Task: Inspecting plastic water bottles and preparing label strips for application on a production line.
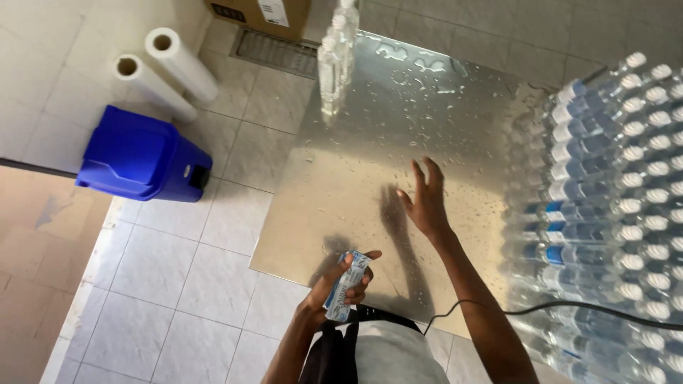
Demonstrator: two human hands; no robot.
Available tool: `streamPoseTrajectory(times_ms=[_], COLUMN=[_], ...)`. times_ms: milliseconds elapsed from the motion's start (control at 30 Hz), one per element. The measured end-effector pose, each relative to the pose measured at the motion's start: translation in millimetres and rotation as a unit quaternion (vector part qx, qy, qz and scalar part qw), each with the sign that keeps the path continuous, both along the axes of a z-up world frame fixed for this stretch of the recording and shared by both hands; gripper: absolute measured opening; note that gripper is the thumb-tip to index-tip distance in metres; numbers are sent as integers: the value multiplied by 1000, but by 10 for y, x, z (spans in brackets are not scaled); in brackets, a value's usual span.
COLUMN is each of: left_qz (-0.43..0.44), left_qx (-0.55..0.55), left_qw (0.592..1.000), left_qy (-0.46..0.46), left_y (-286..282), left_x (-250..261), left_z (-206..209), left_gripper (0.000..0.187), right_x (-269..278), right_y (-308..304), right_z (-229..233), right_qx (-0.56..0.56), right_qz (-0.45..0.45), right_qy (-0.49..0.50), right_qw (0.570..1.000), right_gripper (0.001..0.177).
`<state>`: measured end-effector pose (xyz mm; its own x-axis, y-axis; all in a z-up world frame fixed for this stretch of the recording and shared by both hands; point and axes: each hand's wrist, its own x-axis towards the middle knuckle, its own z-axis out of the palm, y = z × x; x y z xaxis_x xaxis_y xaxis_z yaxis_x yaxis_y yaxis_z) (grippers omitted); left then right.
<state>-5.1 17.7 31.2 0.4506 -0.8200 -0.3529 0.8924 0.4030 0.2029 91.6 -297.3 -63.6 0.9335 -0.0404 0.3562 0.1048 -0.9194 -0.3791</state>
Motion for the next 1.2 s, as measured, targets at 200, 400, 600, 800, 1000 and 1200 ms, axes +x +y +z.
streamPoseTrajectory(times_ms=[200, 400, 600, 800, 1000, 1200], left_qz=[146, 239, 264, 152, -3, -90], left_qx=[46, 55, 52, 30, -15, -91], left_qw=[988, 968, 961, 988, 1000, 992], left_qy=[11, 44, 54, 6, -16, -20], left_y=[485, 852, 902, 716, 325, -16], left_x=[-383, -806, -700, -198, 221, 163], left_z=[-119, -352, -302, -343, -311, -258], left_gripper=[72, 77, 73, 71, 87, 85], right_x=[2456, 3381, 2802, 1429, -248, -1336], right_y=[822, 1337, 1229, 639, 66, 57], right_z=[165, 105, -1, 294, 633, 887], right_qx=[-1, -95, -91, -22, -35, -51], right_qz=[186, 93, 83, 101, 78, -79], right_qy=[-49, -57, -192, -36, 171, 275], right_qw=[981, 990, 974, 994, 982, 957], right_gripper=[83, 110, 82, 67, 77, 51])
